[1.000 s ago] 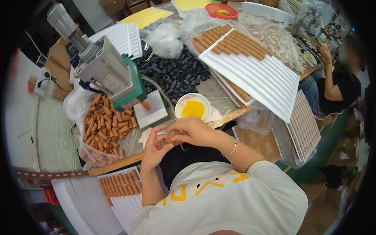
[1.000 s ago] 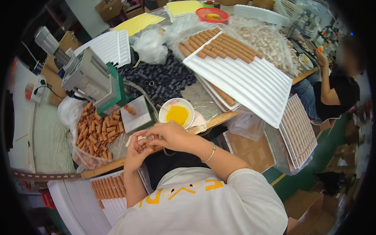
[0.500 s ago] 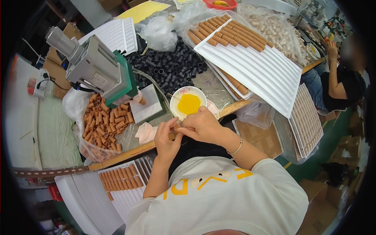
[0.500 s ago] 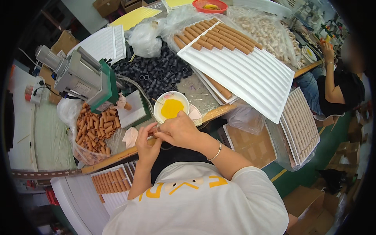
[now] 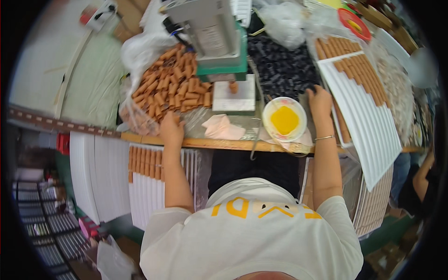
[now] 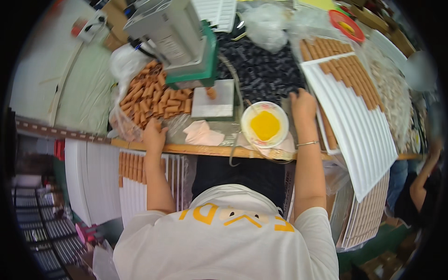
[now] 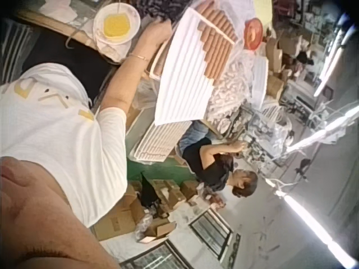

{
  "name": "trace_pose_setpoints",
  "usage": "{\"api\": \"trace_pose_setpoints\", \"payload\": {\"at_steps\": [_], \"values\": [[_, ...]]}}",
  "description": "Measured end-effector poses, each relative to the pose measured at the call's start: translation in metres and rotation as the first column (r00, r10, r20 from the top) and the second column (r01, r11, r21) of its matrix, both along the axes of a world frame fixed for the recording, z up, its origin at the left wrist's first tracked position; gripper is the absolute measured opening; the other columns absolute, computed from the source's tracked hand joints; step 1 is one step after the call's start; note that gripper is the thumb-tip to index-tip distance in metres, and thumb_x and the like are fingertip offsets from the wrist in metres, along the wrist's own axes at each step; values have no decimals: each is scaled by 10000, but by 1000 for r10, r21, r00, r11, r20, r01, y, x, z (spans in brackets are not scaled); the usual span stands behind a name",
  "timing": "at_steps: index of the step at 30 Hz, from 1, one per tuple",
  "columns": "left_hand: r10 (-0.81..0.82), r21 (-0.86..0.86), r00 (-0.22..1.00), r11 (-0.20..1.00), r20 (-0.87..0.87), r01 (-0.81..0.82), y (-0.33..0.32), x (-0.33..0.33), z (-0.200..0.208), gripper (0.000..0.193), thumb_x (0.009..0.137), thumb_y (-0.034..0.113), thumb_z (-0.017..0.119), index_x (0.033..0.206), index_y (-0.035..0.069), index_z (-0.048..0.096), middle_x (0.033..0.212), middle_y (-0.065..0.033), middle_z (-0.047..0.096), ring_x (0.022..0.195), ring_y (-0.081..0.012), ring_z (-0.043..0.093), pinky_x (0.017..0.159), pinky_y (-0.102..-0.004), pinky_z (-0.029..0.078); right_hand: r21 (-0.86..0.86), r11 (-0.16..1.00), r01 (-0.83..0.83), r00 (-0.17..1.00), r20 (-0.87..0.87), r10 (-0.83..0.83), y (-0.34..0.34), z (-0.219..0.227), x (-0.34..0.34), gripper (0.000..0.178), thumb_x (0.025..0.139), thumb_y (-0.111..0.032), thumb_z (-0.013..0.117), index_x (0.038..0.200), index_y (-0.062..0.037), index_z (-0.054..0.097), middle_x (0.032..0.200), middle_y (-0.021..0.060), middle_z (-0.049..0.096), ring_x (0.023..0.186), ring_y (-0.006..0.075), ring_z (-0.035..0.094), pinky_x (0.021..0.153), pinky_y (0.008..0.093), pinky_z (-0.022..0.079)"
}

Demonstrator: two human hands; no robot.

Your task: The recorder is assembling small cylindrical components at a workbench, involving dipping parts in a yellow liquid and fitting them together.

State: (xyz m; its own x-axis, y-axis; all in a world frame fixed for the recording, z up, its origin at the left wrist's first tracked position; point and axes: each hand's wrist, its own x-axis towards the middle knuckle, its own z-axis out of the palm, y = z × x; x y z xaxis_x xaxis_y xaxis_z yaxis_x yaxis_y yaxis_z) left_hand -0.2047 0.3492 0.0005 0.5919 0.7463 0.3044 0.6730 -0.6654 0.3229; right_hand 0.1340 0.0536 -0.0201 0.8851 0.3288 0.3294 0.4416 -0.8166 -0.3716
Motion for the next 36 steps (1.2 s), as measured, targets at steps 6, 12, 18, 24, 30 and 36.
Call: {"api": "trace_pose_setpoints", "payload": {"at_steps": [6,12,18,24,30,36], "values": [[36,-78,996,996,83,-30,-3,-13,9,409,607,91,785,867,20,477,908,-152,501,847,-377,527,708,-408,429,73,997,-8,1000,-5,8,13,-6,14,187,814,-162,619,945,-33,654,813,184,655,767,341,638,684,395,505],[-106,-227,993,970,-51,91,12,-35,7,421,613,112,788,888,20,484,852,-170,595,821,-379,569,691,-419,444,173,977,-122,985,141,98,-15,36,-31,114,821,-127,613,878,-36,655,780,141,636,705,303,618,625,363,488],[-263,-252,935,946,-239,202,24,-38,39,359,650,82,737,954,54,548,826,-153,644,811,-376,604,697,-436,470,490,826,-279,921,-106,375,-44,47,-82,83,763,-66,679,834,-31,653,753,89,559,593,174,528,553,264,437],[-358,-199,750,933,-556,299,31,-23,57,272,663,20,697,884,30,539,848,-182,618,845,-377,583,698,-433,466,248,792,-558,828,104,551,-36,52,-107,76,730,-61,691,793,-56,650,787,45,534,645,177,514,581,283,387],[-297,-356,897,841,326,408,7,-12,52,196,805,17,634,797,49,441,919,-122,635,814,-228,632,665,-320,504,-135,772,-621,763,122,635,-25,52,-112,91,690,-105,674,779,-122,668,824,25,522,819,198,506,705,360,336],[398,-574,496,101,772,812,-69,45,32,152,894,58,554,814,72,425,1160,-177,554,929,-194,605,729,-254,517,72,808,-585,811,68,582,-23,70,-112,82,699,-84,680,778,-87,660,837,36,532,811,207,515,721,351,357]]}}
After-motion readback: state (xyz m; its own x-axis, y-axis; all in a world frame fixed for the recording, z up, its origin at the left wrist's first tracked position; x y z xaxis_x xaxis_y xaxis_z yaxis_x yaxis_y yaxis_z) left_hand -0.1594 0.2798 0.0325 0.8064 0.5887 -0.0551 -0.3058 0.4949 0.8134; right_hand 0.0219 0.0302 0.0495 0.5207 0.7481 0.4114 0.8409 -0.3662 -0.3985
